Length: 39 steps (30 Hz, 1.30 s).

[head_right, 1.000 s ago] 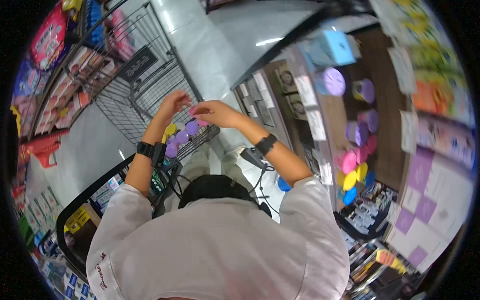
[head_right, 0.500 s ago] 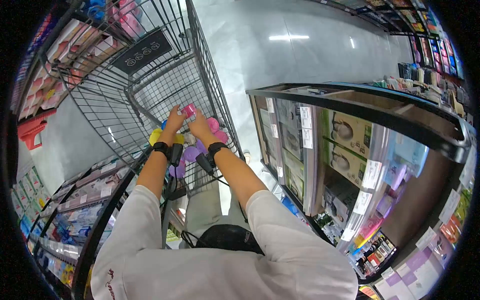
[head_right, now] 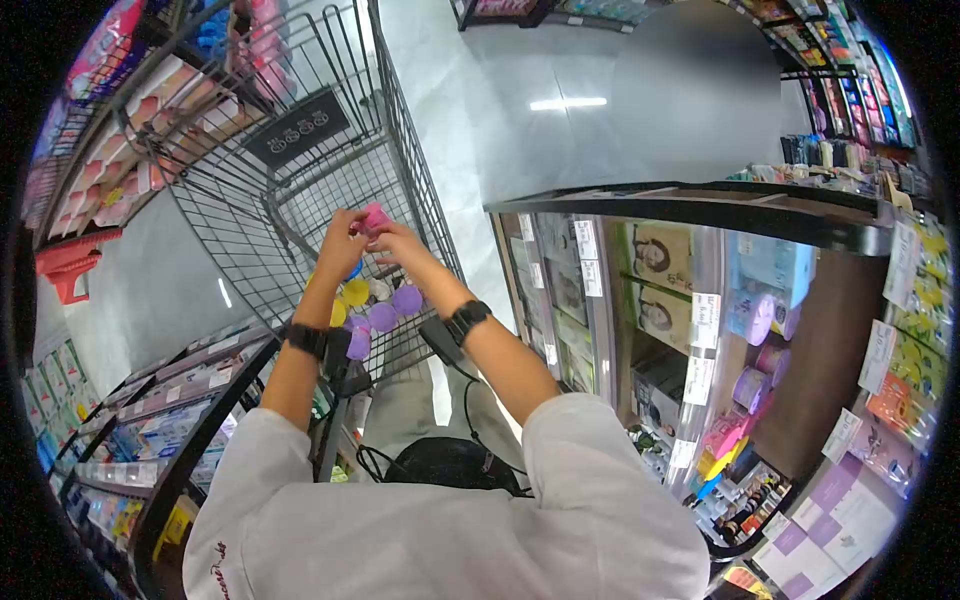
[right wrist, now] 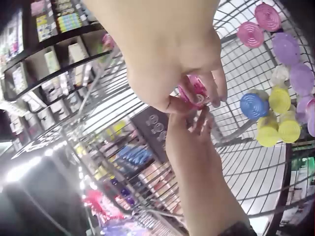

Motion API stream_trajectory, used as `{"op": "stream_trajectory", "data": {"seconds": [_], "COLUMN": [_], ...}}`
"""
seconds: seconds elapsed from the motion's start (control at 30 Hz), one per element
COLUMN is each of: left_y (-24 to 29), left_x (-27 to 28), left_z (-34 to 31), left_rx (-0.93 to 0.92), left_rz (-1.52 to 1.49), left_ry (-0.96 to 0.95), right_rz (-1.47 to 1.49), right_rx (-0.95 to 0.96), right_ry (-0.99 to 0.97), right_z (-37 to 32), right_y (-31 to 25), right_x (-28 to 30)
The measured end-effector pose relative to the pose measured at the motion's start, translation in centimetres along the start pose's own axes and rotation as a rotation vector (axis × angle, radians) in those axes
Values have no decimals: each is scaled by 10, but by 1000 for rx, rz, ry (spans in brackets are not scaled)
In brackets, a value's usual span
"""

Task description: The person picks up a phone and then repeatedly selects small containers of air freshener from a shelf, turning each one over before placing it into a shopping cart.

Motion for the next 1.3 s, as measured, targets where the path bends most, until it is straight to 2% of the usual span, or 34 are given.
{"op": "stream_trajectory", "data": {"seconds": [0.03,0.1,0.13,0.17,0.2,0.23,0.27,0.3,0.37,0.43,0.53,0.57,0.63,0.7,0.77,0.8,0.83,0.9,0.97,1.03,1.07,1.1,1.17,1.2,1.27,1.3], "left_y": [52,123,146,170,199,231,260,284,331,379,439,449,463,463,464,472,473,470,467,476,472,470,462,455,462,467], "left_x": [6,12,13,14,12,9,6,4,-3,-11,-29,-35,-47,-58,-62,-69,-79,-105,-129,-154,-171,-190,-232,-259,-300,-319], "left_z": [-17,-48,-60,-70,-81,-92,-103,-111,-132,-155,-196,-205,-216,-219,-215,-215,-213,-205,-206,-210,-208,-207,-206,-210,-222,-228], "left_rx": [-34,-85,-73,-67,-90,-199,-312,-348,-528,-600,-807,-838,-859,-873,-885,-910,-907,-880,-880,-822,-836,-842,-591,-458,-417,-370], "left_rz": [98,198,32,-134,-127,-109,-91,-86,-78,-77,101,99,111,48,-84,-15,-15,44,-10,-30,-61,-72,-182,-382,-417,-449], "left_ry": [-2,-4,1,5,3,13,24,21,9,-4,-19,-31,-335,-371,-280,-202,-228,-396,-509,-608,-647,-695,-950,-1084,-1194,-1270], "right_rz": [-4,-119,-223,-228,-345,-459,-417,-421,-381,-306,-42,-46,158,153,184,177,194,23,5,-201,-298,-353,-436,-427,-540,-527], "right_rx": [13,248,360,384,501,620,644,678,783,862,1031,1060,882,926,803,784,786,718,712,731,759,716,594,591,522,517], "right_ry": [-4,5,6,11,123,241,262,273,419,418,274,290,260,260,128,184,203,335,420,401,509,528,676,709,1059,1090], "right_z": [-16,-48,-67,-88,-118,-147,-170,-192,-235,-266,-307,-321,-341,-355,-370,-375,-384,-409,-442,-479,-490,-511,-550,-563,-583,-589], "right_y": [-14,-39,-54,-67,-90,-112,-131,-148,-174,-186,-189,-189,-188,-185,-179,-176,-170,-162,-147,-136,-122,-111,-92,-82,-56,-44], "right_x": [0,3,-2,-4,-12,-18,-20,-24,-28,-27,-17,-13,1,15,31,36,42,54,66,87,99,107,113,120,138,149]}}
Point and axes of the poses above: each hand's wrist, its own z-axis towards the middle knuckle, its own x-axis out of the back of the hand, y = z × x, the point moved 1 cm from there along z, towards the middle knuckle, and after that the axes turned 13 degrees about -z, right-handed, at the moved point
